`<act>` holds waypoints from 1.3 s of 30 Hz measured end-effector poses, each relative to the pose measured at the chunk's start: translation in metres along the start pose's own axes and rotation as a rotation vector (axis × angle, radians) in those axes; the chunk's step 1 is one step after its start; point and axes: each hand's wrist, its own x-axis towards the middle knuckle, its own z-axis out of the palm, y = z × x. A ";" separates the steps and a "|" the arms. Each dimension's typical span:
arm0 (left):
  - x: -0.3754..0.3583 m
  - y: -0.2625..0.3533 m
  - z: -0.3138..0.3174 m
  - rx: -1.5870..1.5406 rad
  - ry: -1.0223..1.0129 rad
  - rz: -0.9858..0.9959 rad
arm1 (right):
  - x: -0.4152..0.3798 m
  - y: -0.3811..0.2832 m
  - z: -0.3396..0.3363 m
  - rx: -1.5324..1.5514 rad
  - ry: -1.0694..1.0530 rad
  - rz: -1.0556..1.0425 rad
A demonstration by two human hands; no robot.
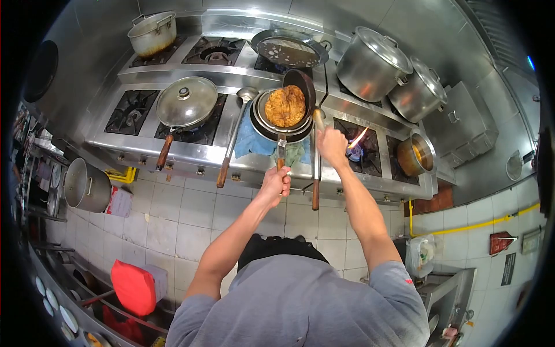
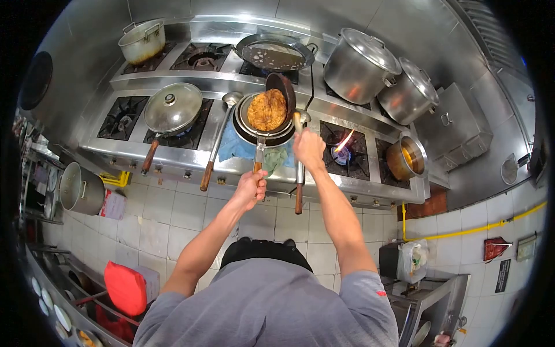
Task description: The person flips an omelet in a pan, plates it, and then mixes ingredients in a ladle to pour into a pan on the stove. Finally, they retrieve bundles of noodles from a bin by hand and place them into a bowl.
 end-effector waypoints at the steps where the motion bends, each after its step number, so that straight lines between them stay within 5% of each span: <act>1: 0.000 -0.001 -0.001 -0.004 0.002 0.000 | 0.005 0.009 0.005 -0.034 0.082 -0.062; 8: 0.000 0.002 -0.006 -0.035 -0.043 -0.015 | 0.025 0.037 -0.017 -0.161 0.177 -0.095; 26: -0.006 -0.016 0.032 -0.024 -0.006 0.065 | -0.008 0.066 -0.013 0.077 0.181 -0.115; 30: -0.017 -0.075 0.011 -0.046 0.249 0.258 | -0.011 0.084 -0.008 0.057 0.228 -0.194; 34: -0.020 -0.170 -0.032 0.255 0.440 0.235 | -0.019 0.105 -0.010 0.234 0.155 -0.074; 39: -0.017 -0.304 -0.042 0.930 0.195 0.140 | -0.042 0.165 0.002 0.667 0.154 0.214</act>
